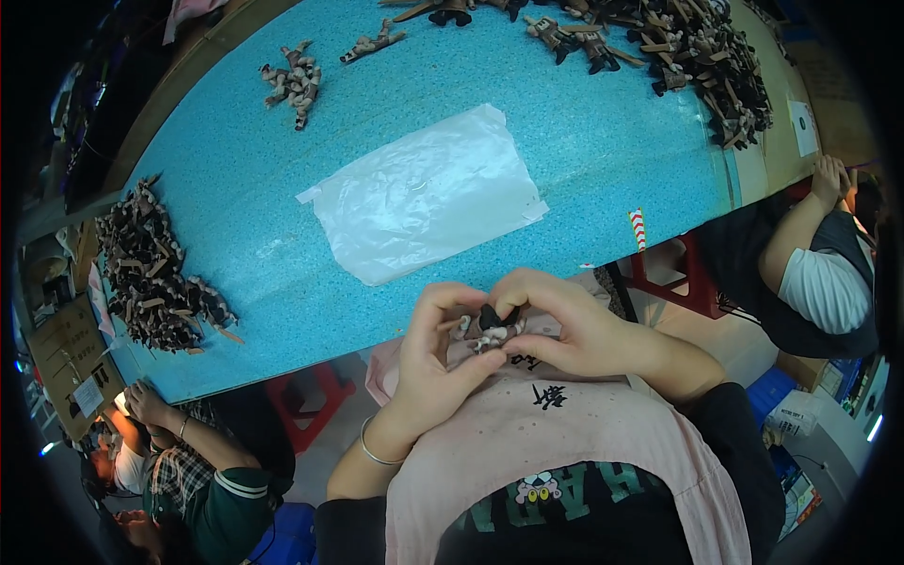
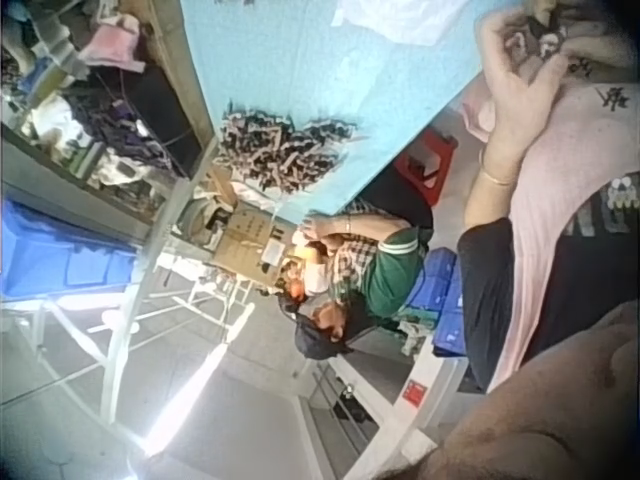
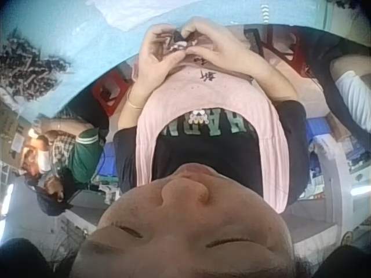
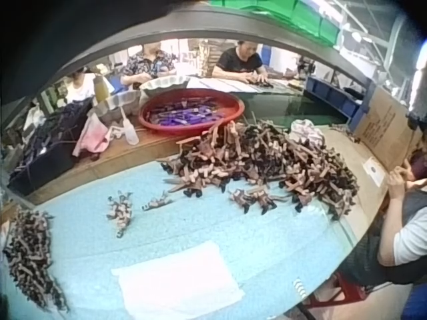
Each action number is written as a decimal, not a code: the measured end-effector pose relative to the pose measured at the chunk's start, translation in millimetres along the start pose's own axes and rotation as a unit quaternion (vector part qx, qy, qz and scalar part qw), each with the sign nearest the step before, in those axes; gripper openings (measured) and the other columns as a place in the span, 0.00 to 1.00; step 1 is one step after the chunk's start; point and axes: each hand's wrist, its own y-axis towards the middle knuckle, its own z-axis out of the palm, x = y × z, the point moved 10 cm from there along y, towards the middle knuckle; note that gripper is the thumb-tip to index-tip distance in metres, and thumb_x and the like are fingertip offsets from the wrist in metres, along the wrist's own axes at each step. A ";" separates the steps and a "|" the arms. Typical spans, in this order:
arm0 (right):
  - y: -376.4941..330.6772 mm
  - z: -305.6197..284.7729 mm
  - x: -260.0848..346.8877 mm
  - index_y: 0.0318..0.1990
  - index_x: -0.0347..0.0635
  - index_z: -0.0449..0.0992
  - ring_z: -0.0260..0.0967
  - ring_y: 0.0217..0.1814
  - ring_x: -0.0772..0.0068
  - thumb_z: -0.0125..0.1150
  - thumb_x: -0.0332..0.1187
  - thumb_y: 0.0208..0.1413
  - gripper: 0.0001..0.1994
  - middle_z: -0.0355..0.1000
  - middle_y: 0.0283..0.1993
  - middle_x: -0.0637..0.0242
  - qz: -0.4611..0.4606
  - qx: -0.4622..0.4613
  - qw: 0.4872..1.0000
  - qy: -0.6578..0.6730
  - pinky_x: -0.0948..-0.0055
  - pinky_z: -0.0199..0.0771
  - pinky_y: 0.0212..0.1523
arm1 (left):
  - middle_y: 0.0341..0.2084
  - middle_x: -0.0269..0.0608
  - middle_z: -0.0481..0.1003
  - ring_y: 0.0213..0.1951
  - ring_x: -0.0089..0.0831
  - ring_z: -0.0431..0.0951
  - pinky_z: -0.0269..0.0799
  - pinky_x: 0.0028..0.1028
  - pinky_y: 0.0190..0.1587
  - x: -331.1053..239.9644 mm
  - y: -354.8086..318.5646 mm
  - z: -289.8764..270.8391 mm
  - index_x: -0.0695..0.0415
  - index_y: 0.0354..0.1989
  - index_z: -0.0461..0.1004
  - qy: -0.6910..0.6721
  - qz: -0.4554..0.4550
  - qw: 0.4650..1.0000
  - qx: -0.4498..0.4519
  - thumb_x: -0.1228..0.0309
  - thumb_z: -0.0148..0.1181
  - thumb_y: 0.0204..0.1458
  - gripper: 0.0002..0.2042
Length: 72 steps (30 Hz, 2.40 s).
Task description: The person assembles miniature figurines by applying glue from a bottle onto the figure bodies and attaching small limbs and parts to them by hand.
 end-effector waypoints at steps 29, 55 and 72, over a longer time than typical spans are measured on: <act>0.4 -6.9 13.0 0.51 0.37 0.72 0.65 0.51 0.57 0.59 0.27 0.49 0.18 0.67 0.47 0.55 -0.041 -0.083 0.996 -0.021 0.63 0.63 0.53 | 0.52 0.49 0.66 0.57 0.42 0.65 0.61 0.37 0.58 -20.0 1.8 5.2 0.64 0.45 0.71 0.062 0.103 0.992 0.037 0.67 0.65 0.45 0.19; 4.3 -3.9 1.4 0.52 0.38 0.70 0.64 0.55 0.59 0.59 0.24 0.48 0.20 0.69 0.50 0.59 -0.008 -0.068 0.998 -0.015 0.63 0.61 0.56 | 0.49 0.47 0.68 0.57 0.42 0.65 0.60 0.36 0.58 -16.1 5.5 0.0 0.63 0.42 0.72 0.066 0.090 0.994 0.019 0.68 0.66 0.44 0.18; 10.3 -4.0 -31.4 0.50 0.34 0.67 0.70 0.41 0.72 0.51 0.22 0.54 0.15 0.71 0.41 0.59 0.083 -0.157 0.984 0.020 0.75 0.69 0.43 | 0.52 0.45 0.65 0.53 0.31 0.67 0.62 0.31 0.55 -59.2 -16.0 -89.3 0.64 0.46 0.71 0.048 0.138 0.983 -0.112 0.77 0.62 0.45 0.17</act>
